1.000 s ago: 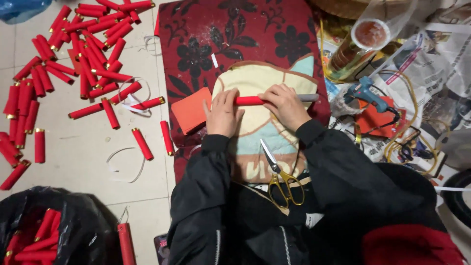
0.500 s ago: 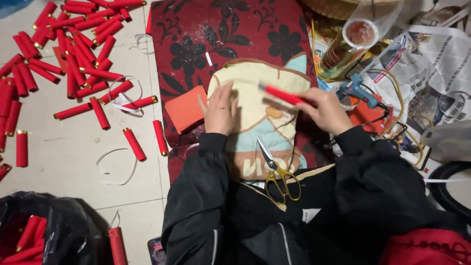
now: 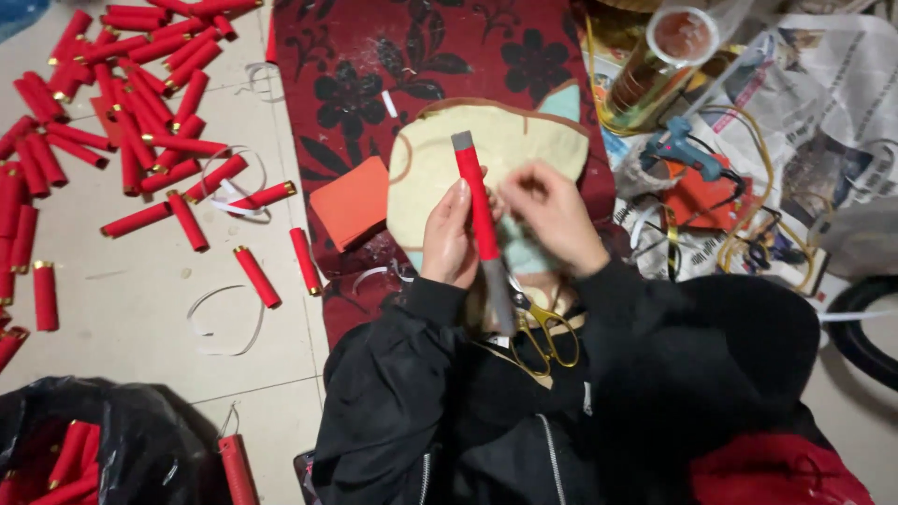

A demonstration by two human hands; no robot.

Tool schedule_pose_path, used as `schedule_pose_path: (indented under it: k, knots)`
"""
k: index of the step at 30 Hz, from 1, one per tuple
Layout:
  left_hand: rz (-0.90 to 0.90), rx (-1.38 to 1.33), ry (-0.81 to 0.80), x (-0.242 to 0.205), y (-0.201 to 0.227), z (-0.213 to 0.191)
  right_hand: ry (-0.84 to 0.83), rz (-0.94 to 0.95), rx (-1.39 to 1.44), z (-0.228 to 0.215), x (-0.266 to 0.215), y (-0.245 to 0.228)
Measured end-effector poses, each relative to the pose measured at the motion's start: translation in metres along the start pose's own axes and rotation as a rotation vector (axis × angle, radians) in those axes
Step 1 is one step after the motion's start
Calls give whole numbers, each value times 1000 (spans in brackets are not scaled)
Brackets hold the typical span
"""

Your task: Assembling firecrackers by wrapping tubes in red paper, securing them with hot glue, and finishing the ends with tape.

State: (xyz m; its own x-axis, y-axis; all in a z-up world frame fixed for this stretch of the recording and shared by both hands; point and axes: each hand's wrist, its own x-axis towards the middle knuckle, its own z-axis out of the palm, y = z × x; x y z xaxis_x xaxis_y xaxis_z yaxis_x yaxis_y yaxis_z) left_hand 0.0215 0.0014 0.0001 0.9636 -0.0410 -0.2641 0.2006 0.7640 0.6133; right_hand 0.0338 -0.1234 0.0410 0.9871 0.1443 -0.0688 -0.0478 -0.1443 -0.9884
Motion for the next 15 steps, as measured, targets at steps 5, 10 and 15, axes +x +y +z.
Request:
schedule_pose_path:
  k: [5,10,15]
  knots:
    - [-63,5,1,1,-13,-13,26,-22,122,9,23,-2]
    - [-57,41,32,-3,2,0,-190,-178,-123,-30,-21,-2]
    - [-35,39,113,-5,17,2,75,-26,-944,-137,-44,0]
